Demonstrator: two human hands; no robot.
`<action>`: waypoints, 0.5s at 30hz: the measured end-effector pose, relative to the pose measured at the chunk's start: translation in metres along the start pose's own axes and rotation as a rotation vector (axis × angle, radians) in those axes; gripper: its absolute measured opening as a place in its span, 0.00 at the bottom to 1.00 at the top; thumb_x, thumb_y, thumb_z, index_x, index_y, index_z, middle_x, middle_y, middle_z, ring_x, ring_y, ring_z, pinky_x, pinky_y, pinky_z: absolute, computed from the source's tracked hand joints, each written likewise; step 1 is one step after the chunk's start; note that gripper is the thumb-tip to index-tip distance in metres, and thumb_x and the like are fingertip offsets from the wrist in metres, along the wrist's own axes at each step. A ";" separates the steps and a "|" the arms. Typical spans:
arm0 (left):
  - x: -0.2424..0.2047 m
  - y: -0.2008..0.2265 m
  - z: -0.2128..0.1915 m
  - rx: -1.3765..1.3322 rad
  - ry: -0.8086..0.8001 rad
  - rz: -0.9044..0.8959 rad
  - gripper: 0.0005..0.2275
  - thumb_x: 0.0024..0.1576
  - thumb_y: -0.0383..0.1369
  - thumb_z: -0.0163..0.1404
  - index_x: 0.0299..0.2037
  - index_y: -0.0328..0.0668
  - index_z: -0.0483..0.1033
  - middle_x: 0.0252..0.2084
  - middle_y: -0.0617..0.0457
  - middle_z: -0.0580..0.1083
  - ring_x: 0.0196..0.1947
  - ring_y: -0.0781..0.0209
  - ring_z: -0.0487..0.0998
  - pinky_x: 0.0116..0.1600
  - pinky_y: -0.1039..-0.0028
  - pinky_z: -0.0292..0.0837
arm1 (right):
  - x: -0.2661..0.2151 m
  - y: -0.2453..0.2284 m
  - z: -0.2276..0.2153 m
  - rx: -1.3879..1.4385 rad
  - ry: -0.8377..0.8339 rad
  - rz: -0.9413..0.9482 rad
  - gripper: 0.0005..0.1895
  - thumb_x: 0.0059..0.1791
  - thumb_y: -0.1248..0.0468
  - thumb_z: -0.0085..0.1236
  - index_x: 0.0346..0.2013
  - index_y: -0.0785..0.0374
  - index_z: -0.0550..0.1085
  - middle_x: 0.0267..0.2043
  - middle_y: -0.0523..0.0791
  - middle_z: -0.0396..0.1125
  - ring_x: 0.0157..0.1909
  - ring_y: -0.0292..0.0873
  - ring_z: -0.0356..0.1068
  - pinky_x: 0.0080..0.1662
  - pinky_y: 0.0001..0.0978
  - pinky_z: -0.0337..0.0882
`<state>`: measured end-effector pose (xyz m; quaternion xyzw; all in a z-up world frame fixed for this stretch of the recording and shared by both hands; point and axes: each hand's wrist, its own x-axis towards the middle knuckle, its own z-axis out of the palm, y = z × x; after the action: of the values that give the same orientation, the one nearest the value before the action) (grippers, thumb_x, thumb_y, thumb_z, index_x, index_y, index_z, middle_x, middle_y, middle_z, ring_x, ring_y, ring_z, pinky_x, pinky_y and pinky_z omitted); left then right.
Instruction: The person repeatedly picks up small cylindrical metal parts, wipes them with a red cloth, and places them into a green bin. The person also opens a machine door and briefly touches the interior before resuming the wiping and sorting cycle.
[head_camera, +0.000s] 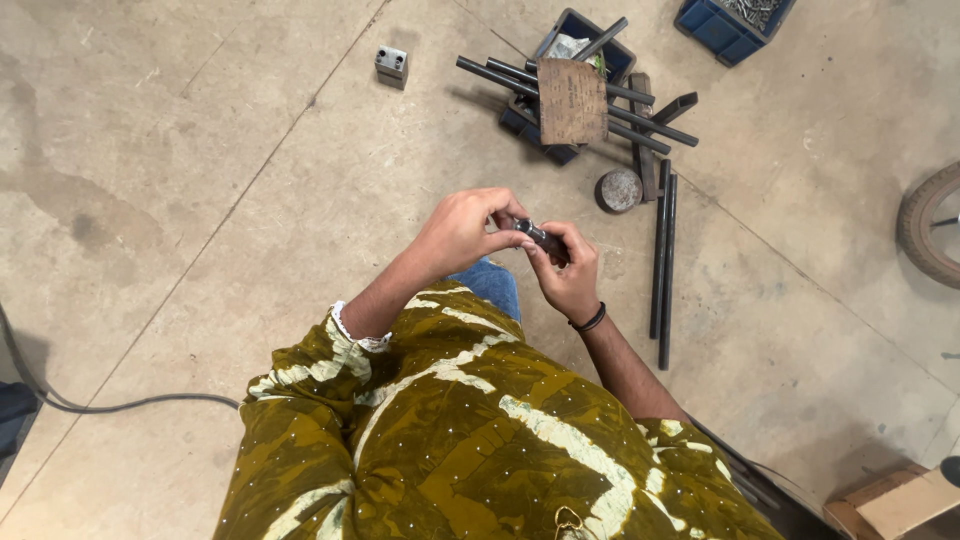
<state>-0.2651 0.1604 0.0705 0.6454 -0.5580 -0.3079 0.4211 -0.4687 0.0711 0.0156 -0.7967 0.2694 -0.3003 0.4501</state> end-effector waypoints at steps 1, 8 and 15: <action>-0.001 0.001 0.000 0.012 0.000 -0.006 0.15 0.50 0.40 0.66 0.39 0.40 0.80 0.33 0.53 0.80 0.32 0.60 0.81 0.40 0.70 0.75 | 0.000 0.001 0.001 -0.003 -0.004 0.015 0.12 0.51 0.66 0.65 0.45 0.68 0.73 0.28 0.41 0.69 0.27 0.29 0.62 0.29 0.21 0.59; -0.006 0.010 -0.016 0.042 -0.001 0.171 0.18 0.48 0.41 0.65 0.43 0.40 0.80 0.40 0.50 0.78 0.38 0.55 0.81 0.42 0.67 0.75 | 0.005 -0.007 0.003 0.012 0.012 -0.175 0.11 0.54 0.69 0.62 0.49 0.68 0.73 0.43 0.47 0.70 0.43 0.38 0.75 0.43 0.28 0.76; -0.004 0.011 -0.010 0.113 0.031 0.016 0.15 0.52 0.39 0.63 0.44 0.38 0.81 0.39 0.48 0.79 0.35 0.54 0.83 0.41 0.67 0.77 | 0.009 -0.018 0.005 -0.210 0.072 -0.225 0.12 0.49 0.68 0.68 0.45 0.66 0.75 0.39 0.47 0.72 0.39 0.43 0.73 0.39 0.32 0.73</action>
<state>-0.2623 0.1662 0.0841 0.6684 -0.5728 -0.2626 0.3952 -0.4561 0.0760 0.0312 -0.8532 0.2241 -0.3474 0.3180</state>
